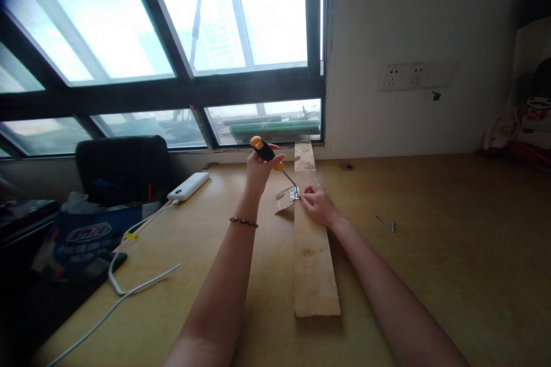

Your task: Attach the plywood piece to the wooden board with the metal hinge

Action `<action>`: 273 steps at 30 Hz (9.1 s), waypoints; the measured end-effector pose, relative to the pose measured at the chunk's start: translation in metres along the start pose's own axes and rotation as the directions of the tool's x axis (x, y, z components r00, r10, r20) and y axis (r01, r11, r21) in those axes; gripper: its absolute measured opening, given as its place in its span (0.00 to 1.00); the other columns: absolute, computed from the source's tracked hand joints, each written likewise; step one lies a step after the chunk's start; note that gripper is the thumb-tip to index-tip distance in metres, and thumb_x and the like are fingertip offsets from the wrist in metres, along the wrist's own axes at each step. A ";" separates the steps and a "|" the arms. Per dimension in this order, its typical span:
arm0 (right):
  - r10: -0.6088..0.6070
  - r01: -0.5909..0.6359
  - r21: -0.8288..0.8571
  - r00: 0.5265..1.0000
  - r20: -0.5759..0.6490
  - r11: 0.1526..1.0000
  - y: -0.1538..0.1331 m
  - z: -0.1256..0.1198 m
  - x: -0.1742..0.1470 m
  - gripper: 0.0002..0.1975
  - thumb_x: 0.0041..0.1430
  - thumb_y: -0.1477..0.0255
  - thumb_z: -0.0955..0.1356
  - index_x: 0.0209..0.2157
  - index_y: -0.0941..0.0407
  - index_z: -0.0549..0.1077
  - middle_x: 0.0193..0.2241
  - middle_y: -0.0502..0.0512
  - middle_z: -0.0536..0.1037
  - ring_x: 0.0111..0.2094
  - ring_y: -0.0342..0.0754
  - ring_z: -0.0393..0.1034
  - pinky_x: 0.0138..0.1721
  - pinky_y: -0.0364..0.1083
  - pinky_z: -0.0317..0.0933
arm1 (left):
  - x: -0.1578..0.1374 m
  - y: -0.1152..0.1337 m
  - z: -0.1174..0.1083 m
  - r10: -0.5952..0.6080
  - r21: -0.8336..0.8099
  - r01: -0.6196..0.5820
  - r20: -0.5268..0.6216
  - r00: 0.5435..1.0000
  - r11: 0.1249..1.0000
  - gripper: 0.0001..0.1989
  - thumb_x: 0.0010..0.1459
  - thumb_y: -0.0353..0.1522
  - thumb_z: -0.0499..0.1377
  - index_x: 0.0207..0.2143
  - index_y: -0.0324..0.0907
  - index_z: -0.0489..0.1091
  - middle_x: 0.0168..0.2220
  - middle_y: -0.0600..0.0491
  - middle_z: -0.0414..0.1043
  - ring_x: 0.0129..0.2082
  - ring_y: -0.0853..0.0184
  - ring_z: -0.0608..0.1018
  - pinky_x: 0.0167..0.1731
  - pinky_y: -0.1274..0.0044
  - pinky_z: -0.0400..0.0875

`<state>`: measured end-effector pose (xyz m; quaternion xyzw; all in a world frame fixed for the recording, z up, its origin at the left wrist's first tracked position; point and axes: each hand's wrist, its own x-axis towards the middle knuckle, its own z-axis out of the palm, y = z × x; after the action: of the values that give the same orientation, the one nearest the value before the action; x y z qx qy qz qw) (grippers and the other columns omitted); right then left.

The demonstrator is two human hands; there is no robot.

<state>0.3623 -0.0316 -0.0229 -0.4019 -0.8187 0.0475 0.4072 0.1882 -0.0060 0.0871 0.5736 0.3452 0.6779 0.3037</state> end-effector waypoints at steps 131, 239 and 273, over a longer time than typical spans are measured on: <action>0.016 -0.016 0.005 1.000 0.011 1.000 -0.004 -0.003 0.001 0.12 0.57 0.69 0.61 0.39 0.51 0.75 0.34 0.55 0.69 0.38 0.47 0.61 0.42 0.49 0.58 | -0.006 -0.043 0.022 0.030 -0.078 -0.018 0.157 0.987 0.997 0.13 0.43 0.36 0.63 0.32 0.38 0.71 0.31 0.53 0.67 0.32 0.70 0.71 0.35 0.76 0.67; 0.461 -0.482 -0.597 0.864 -0.203 0.641 0.069 -0.065 -0.103 0.15 0.54 0.76 0.59 0.39 0.62 0.73 0.40 0.64 0.71 0.43 0.54 0.62 0.45 0.49 0.56 | -0.162 -0.025 -0.079 0.034 0.251 -0.324 0.742 0.670 0.912 0.10 0.45 0.19 0.48 0.26 0.38 0.66 0.31 0.50 0.68 0.33 0.70 0.69 0.33 0.78 0.64; 0.665 -0.556 -0.692 0.732 -0.146 0.460 0.057 -0.068 -0.101 0.16 0.56 0.74 0.58 0.37 0.62 0.74 0.35 0.64 0.71 0.39 0.51 0.65 0.39 0.45 0.56 | -0.157 -0.016 -0.085 -0.200 0.276 -0.124 0.882 0.426 0.953 0.13 0.46 0.22 0.51 0.25 0.42 0.74 0.33 0.53 0.75 0.42 0.66 0.72 0.58 0.64 0.32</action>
<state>0.4804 -0.0801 -0.0642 -0.7855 -0.6002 -0.0920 0.1191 0.1288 -0.1337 -0.0241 0.8775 0.2398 0.1971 0.3655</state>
